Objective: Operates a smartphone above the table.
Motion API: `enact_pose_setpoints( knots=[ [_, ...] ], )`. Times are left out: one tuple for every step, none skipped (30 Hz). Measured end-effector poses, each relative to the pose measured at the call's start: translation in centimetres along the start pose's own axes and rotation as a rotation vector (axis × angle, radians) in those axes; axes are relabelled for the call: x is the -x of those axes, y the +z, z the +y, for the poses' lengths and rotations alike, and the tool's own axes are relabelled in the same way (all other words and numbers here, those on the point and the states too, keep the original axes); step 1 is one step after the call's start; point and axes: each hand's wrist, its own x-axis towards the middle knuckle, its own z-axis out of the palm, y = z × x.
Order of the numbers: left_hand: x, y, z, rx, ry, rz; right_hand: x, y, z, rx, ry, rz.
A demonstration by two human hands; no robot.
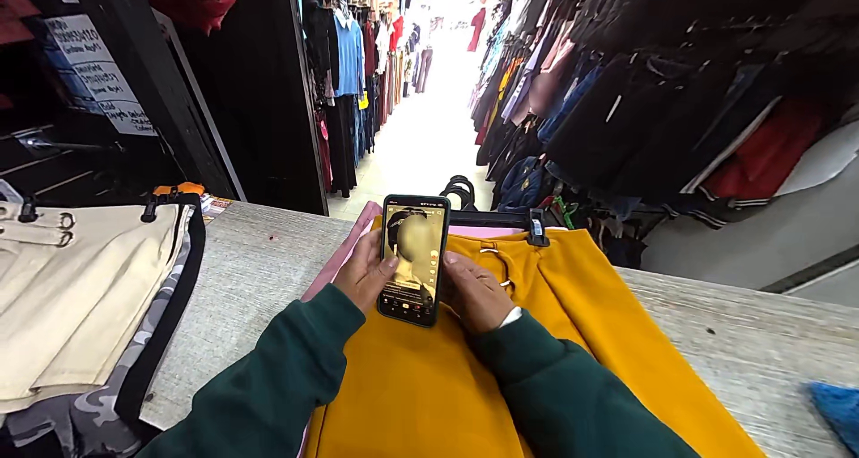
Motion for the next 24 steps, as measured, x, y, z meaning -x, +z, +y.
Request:
enact_pose_setpoints(
  knots=[
    [0.1,0.3,0.2,-0.002,0.03,0.033,0.3,0.4,-0.3,0.044,-0.054,-0.055],
    [0.3,0.5,0.2,0.003,0.047,0.068,0.6,0.8,-0.7,0.094,-0.114,-0.127],
    [0.6,0.7,0.3,0.021,0.049,0.092,1.0,1.3,-1.0,0.136,-0.163,-0.209],
    [0.8,0.8,0.4,0.058,0.051,0.115,1.4,1.8,-1.3,0.163,-0.196,-0.283],
    [1.0,0.6,0.6,0.101,0.034,0.106,1.6,2.1,-1.5,0.164,-0.204,-0.336],
    [1.2,0.3,0.8,0.168,0.008,0.103,1.7,2.3,-1.5,0.149,-0.191,-0.367],
    [1.2,0.1,0.6,0.25,-0.015,0.106,1.7,2.4,-1.3,0.132,-0.166,-0.376],
    [1.2,-0.1,0.4,0.319,-0.038,0.115,1.6,2.3,-1.0,0.122,-0.13,-0.366],
    [1.3,-0.3,0.4,0.373,-0.065,0.134,1.4,2.2,-0.8,0.125,-0.093,-0.341],
    [1.6,-0.5,0.6,0.431,-0.097,0.166,1.2,1.9,-0.6,0.131,-0.058,-0.31],
    [2.0,-0.8,0.9,0.504,-0.11,0.195,1.0,1.6,-0.5,0.151,-0.031,-0.283],
    [2.5,-1.1,1.2,0.6,-0.087,0.217,0.9,1.2,-0.3,0.175,-0.012,-0.258],
    [3.3,-1.5,1.6,0.707,-0.044,0.231,0.7,1.0,-0.2,0.19,0.005,-0.237],
    [4.4,-1.9,2.2,0.797,0.001,0.241,0.6,0.9,-0.2,0.197,0.019,-0.225],
    [5.8,-2.2,2.9,0.863,0.053,0.247,0.6,0.9,-0.3,0.211,0.026,-0.22],
    [7.5,-2.5,3.5,0.91,0.11,0.246,0.6,0.9,-0.5,0.234,0.027,-0.223],
    [9.4,-2.8,4.1,0.932,0.162,0.251,0.8,1.0,-0.7,0.263,0.023,-0.232],
    [11.5,-3.1,4.6,0.949,0.203,0.264,1.0,1.0,-0.9,0.289,0.022,-0.246],
    [13.7,-3.5,5.0,0.976,0.24,0.278,1.2,1.1,-1.0,0.305,0.023,-0.258],
    [15.9,-4.0,5.2,0.991,0.273,0.296,1.2,1.1,-1.1,0.307,0.024,-0.26],
    [18.1,-4.5,5.4,0.998,0.297,0.325,1.2,1.1,-1.0,0.3,0.031,-0.252],
    [20.4,-5.0,5.4,0.998,0.315,0.361,1.2,1.1,-1.0,0.293,0.04,-0.24],
    [22.7,-5.4,5.2,1.002,0.335,0.408,1.1,1.0,-0.9,0.29,0.044,-0.235],
    [24.9,-5.8,4.6,1.003,0.357,0.458,1.0,1.0,-0.9,0.286,0.047,-0.233]
  ],
)
